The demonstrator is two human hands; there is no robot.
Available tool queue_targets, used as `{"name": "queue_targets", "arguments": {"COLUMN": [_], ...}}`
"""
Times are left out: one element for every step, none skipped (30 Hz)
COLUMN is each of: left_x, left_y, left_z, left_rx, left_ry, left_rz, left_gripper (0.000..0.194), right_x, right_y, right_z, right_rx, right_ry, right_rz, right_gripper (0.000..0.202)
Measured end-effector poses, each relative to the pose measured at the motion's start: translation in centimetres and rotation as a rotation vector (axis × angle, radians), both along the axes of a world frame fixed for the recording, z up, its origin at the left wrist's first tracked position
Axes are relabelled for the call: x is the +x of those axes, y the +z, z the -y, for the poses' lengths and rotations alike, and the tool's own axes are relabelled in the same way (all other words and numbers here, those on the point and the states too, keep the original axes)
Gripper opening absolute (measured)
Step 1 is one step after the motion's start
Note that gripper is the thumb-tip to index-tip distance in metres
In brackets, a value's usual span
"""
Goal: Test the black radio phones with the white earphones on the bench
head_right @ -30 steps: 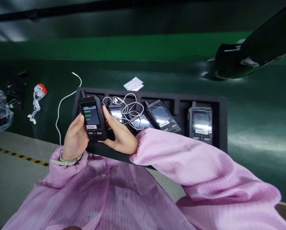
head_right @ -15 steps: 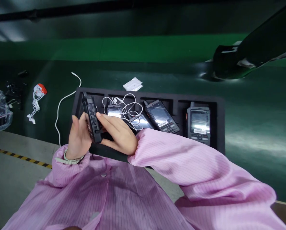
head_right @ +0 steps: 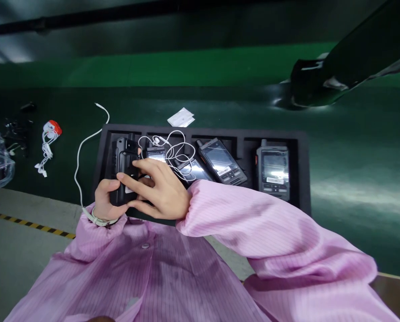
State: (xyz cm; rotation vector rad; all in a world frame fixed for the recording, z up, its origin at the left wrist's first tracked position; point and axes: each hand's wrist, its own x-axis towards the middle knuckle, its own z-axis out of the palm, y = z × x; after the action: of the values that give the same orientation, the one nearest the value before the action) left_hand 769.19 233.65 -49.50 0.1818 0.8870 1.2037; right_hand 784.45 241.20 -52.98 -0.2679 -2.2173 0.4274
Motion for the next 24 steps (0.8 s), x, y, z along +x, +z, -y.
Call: {"name": "queue_targets", "arguments": {"left_x": [0.1, 0.1, 0.2, 0.2, 0.3, 0.3, 0.3, 0.3, 0.3, 0.2, 0.1, 0.1, 0.0, -0.1, -0.1, -0.2, -0.2, -0.1, -0.1, 0.0, 0.1, 0.3, 0.4, 0.6], "left_y": [0.1, 0.2, 0.2, 0.3, 0.4, 0.4, 0.4, 0.4, 0.4, 0.4, 0.4, 0.3, 0.2, 0.1, 0.0, -0.1, -0.1, -0.1, 0.0, 0.1, 0.2, 0.4, 0.6, 0.9], "left_z": [0.0, 0.1, 0.1, 0.2, 0.2, 0.2, 0.2, 0.2, 0.1, 0.1, 0.0, 0.0, -0.1, -0.1, 0.0, 0.0, 0.1, 0.1, 0.2, 0.3, 0.3, 0.4, 0.5, 0.7], "left_rx": [0.018, 0.045, 0.066, 0.079, 0.083, 0.078, 0.07, 0.058, 0.044, 0.027, 0.01, -0.004, -0.014, -0.02, -0.02, -0.016, -0.008, 0.0, 0.007, 0.012, 0.018, 0.03, 0.057, 0.095], "left_ry": [0.003, 0.005, 0.007, 0.005, -0.001, -0.008, -0.01, -0.009, -0.005, -0.004, -0.008, -0.015, -0.023, -0.028, -0.026, -0.021, -0.017, -0.018, -0.023, -0.025, -0.016, 0.001, 0.027, 0.055], "left_rz": [-0.015, -0.032, -0.044, -0.05, -0.049, -0.045, -0.044, -0.05, -0.058, -0.065, -0.067, -0.065, -0.062, -0.063, -0.071, -0.086, -0.105, -0.127, -0.152, -0.184, -0.23, -0.293, -0.372, -0.459], "left_gripper": [0.078, 0.078, 0.079, 0.08, 0.081, 0.081, 0.081, 0.08, 0.078, 0.077, 0.076, 0.076, 0.074, 0.073, 0.071, 0.069, 0.067, 0.065, 0.065, 0.066, 0.069, 0.072, 0.075, 0.077], "right_x": [-0.1, -0.1, -0.2, -0.3, -0.3, -0.3, -0.3, -0.3, -0.2, -0.2, -0.1, 0.0, 0.1, 0.2, 0.3, 0.3, 0.4, 0.4, 0.4, 0.3, 0.2, 0.1, 0.0, -0.2], "right_y": [-0.1, -0.1, -0.2, -0.2, -0.3, -0.3, -0.3, -0.3, -0.3, -0.3, -0.3, -0.3, -0.3, -0.3, -0.3, -0.3, -0.3, -0.4, -0.5, -0.6, -0.8, -0.9, -1.1, -1.2], "right_z": [-0.1, -0.2, -0.4, -0.6, -0.7, -0.9, -1.0, -1.1, -1.2, -1.2, -1.3, -1.4, -1.5, -1.5, -1.6, -1.8, -1.9, -2.0, -2.1, -2.2, -2.2, -2.3, -2.3, -2.3], "right_rx": [-0.006, -0.019, -0.037, -0.058, -0.081, -0.106, -0.132, -0.156, -0.177, -0.19, -0.19, -0.179, -0.162, -0.146, -0.131, -0.117, -0.105, -0.096, -0.089, -0.082, -0.078, -0.076, -0.079, -0.085], "right_ry": [0.008, 0.019, 0.034, 0.052, 0.072, 0.091, 0.107, 0.123, 0.136, 0.143, 0.143, 0.138, 0.13, 0.122, 0.118, 0.118, 0.125, 0.135, 0.145, 0.156, 0.167, 0.177, 0.188, 0.199], "right_rz": [0.008, 0.015, 0.022, 0.028, 0.034, 0.039, 0.046, 0.057, 0.07, 0.084, 0.097, 0.109, 0.119, 0.127, 0.135, 0.143, 0.151, 0.158, 0.162, 0.161, 0.153, 0.134, 0.108, 0.077], "right_gripper": [0.062, 0.069, 0.077, 0.084, 0.091, 0.095, 0.097, 0.095, 0.091, 0.086, 0.08, 0.076, 0.073, 0.072, 0.07, 0.069, 0.067, 0.066, 0.064, 0.063, 0.062, 0.062, 0.064, 0.067]}}
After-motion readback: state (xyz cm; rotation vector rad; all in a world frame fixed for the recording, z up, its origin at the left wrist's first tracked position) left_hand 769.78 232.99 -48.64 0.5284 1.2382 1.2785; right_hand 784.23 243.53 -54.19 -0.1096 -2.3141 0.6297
